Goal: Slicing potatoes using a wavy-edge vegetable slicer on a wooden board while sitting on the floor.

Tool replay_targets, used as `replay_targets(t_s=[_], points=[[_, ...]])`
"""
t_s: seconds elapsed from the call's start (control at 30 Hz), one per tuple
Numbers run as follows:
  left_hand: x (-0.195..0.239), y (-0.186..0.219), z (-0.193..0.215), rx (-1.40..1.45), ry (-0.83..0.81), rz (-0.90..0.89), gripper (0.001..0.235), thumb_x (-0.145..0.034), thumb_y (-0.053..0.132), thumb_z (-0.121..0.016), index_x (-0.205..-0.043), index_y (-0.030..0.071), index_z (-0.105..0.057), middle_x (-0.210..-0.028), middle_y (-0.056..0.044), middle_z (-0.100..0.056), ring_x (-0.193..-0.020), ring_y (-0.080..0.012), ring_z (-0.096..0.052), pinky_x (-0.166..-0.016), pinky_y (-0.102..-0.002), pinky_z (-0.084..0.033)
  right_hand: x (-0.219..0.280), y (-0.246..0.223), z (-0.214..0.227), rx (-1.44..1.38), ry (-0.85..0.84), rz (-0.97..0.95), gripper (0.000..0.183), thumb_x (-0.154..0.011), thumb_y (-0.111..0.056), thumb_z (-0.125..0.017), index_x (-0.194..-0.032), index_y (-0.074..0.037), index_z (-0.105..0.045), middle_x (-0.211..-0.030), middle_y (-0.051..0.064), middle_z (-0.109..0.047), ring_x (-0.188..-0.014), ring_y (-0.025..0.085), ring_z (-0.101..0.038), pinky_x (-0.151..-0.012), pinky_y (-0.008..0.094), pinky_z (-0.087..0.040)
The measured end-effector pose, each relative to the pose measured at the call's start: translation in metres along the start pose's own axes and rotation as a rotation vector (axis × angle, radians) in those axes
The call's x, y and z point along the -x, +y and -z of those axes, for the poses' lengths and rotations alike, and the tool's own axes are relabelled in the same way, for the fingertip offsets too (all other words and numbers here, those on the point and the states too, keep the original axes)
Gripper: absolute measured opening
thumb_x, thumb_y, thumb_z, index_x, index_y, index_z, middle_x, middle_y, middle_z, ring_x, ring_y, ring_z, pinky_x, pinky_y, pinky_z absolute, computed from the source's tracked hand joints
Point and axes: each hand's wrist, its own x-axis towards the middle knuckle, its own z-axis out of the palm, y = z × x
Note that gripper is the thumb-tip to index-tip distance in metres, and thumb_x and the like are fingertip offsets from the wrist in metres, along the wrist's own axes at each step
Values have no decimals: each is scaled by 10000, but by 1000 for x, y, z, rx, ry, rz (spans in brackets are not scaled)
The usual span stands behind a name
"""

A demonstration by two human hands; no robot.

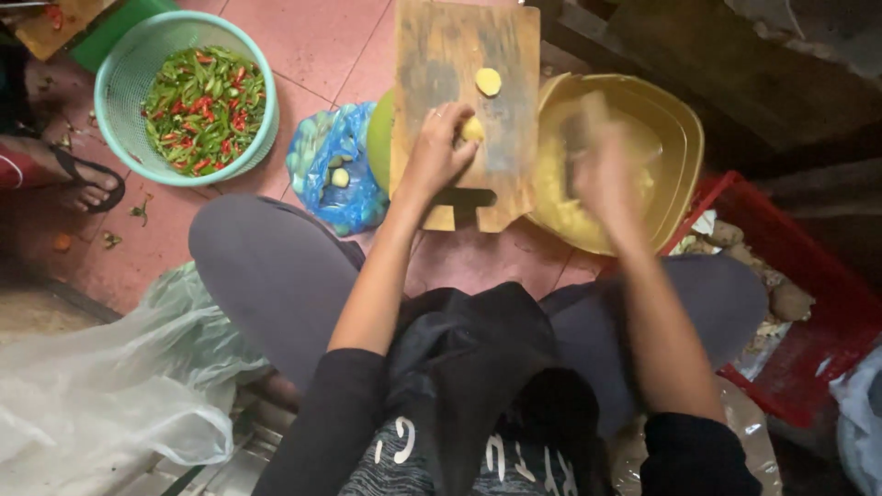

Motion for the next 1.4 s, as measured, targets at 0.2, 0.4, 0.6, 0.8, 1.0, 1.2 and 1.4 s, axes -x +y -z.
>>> replay_targets(t_s=[0.2, 0.4, 0.6, 0.8, 1.0, 1.2, 1.4], points=[[8, 2, 7, 190, 66, 68, 279, -862, 23, -707, -1126, 48, -621, -1124, -132, -616, -927, -241, -687, -782, -335, -586, -53, -131, 50, -59, -136, -94, 381, -1041, -123, -606, -1353, -39, -404, -995, 302, -721, -796, 454, -741, -671, 521, -610], [4, 2, 4, 142, 72, 31, 209, -882, 16, -704, -1082, 41, -652, -1062, -126, -633, -892, -259, -690, -778, -347, -578, -78, -152, -16, -82, -172, 132, 367, -1028, -88, -612, -1332, -58, -408, -896, 331, -680, -847, 563, -652, -693, 620, -508], [3, 8, 6, 142, 93, 40, 185, -878, 13, -707, -1054, 38, -654, -1029, -144, -647, -929, -322, -694, -798, -376, -576, -87, -155, -35, -9, -233, 98, 348, -989, -73, -609, -1260, -44, -393, -859, 343, -658, -845, 574, -625, -694, 654, -471], [6, -3, -2, 108, 101, -14, 187, -879, 13, -705, -1054, 22, -639, -1041, -158, -650, -981, -361, -685, -857, -403, -573, -89, -147, -49, 32, -263, 111, 302, -995, -67, -605, -1218, -39, -403, -856, 337, -660, -853, 577, -618, -706, 666, -457], [15, -11, -19, -16, 101, -25, 363, -812, 38, -716, -1158, 17, -609, -1116, -196, -645, -1065, -405, -634, -925, -447, -534, -79, -119, -56, -7, -220, 118, 365, -991, -129, -627, -1270, -43, -408, -925, 347, -663, -882, 578, -624, -723, 640, -493], [-1, 22, -101, 150, -83, -112, 456, -783, 36, -684, -1232, 23, -603, -1198, -183, -629, -1098, -374, -633, -958, -446, -527, -60, -162, 94, 119, -431, -425, 684, -974, -179, -517, -1612, -253, -282, -1254, 229, -628, -849, 466, -744, -799, 551, -584], [-70, 15, -104, -131, 210, -148, 392, -806, 28, -654, -1189, 108, -647, -1234, -148, -629, -1199, -371, -574, -998, -442, -524, -28, 16, 139, 220, -1, -349, 405, -1009, -89, -640, -1380, -56, -480, -1113, 336, -687, -973, 463, -695, -792, 528, -567]])
